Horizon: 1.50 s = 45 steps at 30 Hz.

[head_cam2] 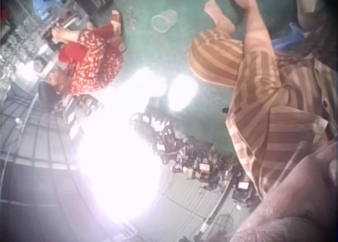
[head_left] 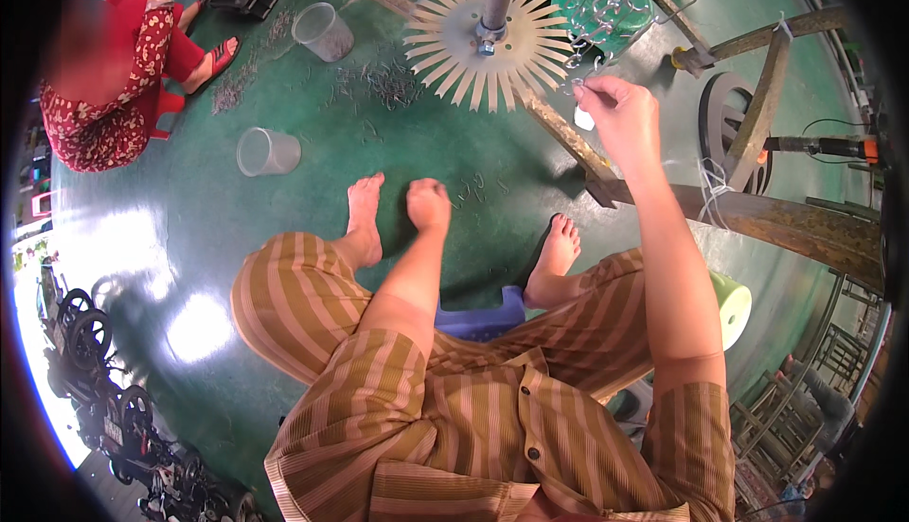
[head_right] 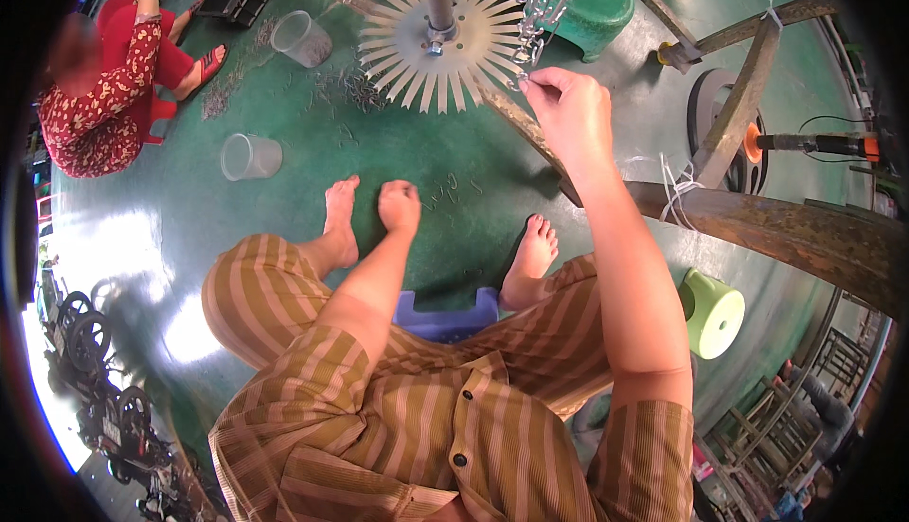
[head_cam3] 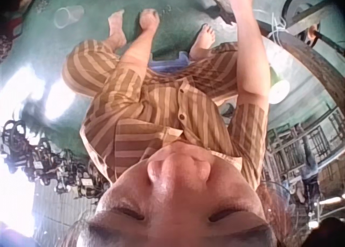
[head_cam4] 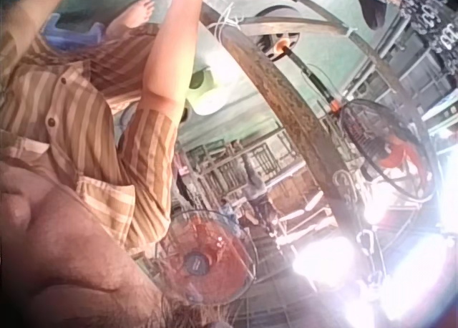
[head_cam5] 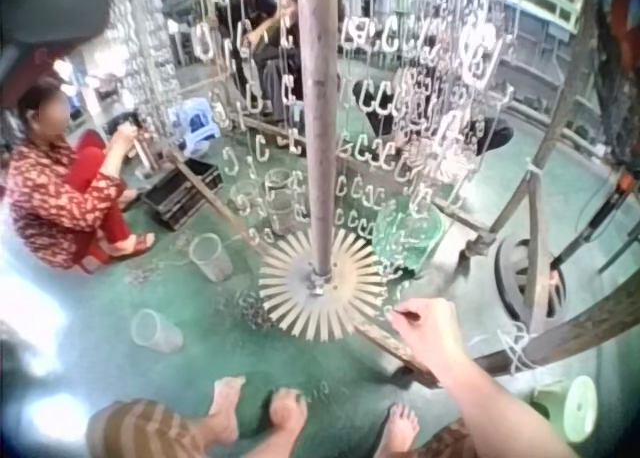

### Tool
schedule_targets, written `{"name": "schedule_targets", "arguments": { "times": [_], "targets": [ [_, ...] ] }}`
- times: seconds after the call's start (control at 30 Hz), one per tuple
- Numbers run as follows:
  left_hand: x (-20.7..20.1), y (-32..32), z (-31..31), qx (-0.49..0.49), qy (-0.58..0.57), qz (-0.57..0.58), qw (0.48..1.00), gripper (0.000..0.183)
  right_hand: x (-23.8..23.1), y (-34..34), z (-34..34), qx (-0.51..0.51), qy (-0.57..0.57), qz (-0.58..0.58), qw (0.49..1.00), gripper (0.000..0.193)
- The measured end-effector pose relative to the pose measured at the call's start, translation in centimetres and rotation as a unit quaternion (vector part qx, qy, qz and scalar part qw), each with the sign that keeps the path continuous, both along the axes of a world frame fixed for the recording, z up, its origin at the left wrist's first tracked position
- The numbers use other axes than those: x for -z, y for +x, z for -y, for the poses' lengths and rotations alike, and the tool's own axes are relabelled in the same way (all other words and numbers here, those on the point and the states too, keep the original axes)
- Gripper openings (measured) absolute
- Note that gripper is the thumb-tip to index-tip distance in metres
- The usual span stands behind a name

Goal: The person attaches small metal hooks to a circular metal plate on a vertical rack by hand. They pick up individual hooks from a central pile and slide them into the slots around the edge of the plate.

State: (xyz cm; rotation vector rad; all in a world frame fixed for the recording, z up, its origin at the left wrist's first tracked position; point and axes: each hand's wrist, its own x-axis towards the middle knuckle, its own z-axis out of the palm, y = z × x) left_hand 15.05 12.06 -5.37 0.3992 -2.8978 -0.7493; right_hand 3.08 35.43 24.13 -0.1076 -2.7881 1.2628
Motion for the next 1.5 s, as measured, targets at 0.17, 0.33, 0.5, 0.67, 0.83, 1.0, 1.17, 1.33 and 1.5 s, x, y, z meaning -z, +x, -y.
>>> {"name": "schedule_targets", "arguments": {
  "times": [0.17, 0.33, 0.5, 0.67, 0.83, 1.0, 1.17, 1.33, 1.5],
  "targets": [
    [0.8, -1.7, 3.8, -0.119, -0.069, 0.197, 0.971, 0.027, 0.4, -0.1, -0.3, 0.0, -0.005, -0.012, 1.0, 0.015],
    [0.9, -2.4, 3.0, -0.019, -0.13, 0.202, 0.97, 0.014, 0.8, -0.2, -0.5, 0.01, -0.019, -0.019, 1.0, 0.015],
    [-1.9, -4.0, 2.0, 0.039, -0.169, 0.255, 0.951, 0.02, 0.5, 0.0, -0.5, 0.015, -0.018, -0.017, 1.0, 0.014],
    [-1.4, -4.1, 2.5, 0.076, -0.188, 0.27, 0.941, 0.02, 0.3, -0.2, -0.6, 0.024, -0.022, -0.015, 0.999, 0.014],
    [-1.5, -4.1, 2.2, 0.09, -0.196, 0.289, 0.933, 0.015, 0.0, -0.4, -0.8, 0.038, -0.014, -0.018, 0.999, 0.014],
    [-2.0, -4.6, 0.9, 0.022, -0.075, 0.311, 0.947, 0.021, 0.1, 0.0, -1.1, 0.037, -0.015, -0.019, 0.999, 0.015],
    [-6.1, -6.3, -4.5, 0.154, 0.382, 0.296, 0.862, 0.012, 0.3, -0.2, -1.3, 0.017, 0.007, -0.034, 0.999, 0.015],
    [-17.4, -8.6, -9.4, 0.274, 0.571, 0.275, 0.723, 0.01, 0.1, 0.2, -1.5, 0.006, -0.002, 0.0, 1.0, 0.013],
    [-21.4, -8.9, -10.9, 0.084, 0.722, 0.222, 0.65, 0.014, -0.4, 0.5, -1.2, -0.014, 0.013, -0.006, 1.0, 0.013]
  ]
}}
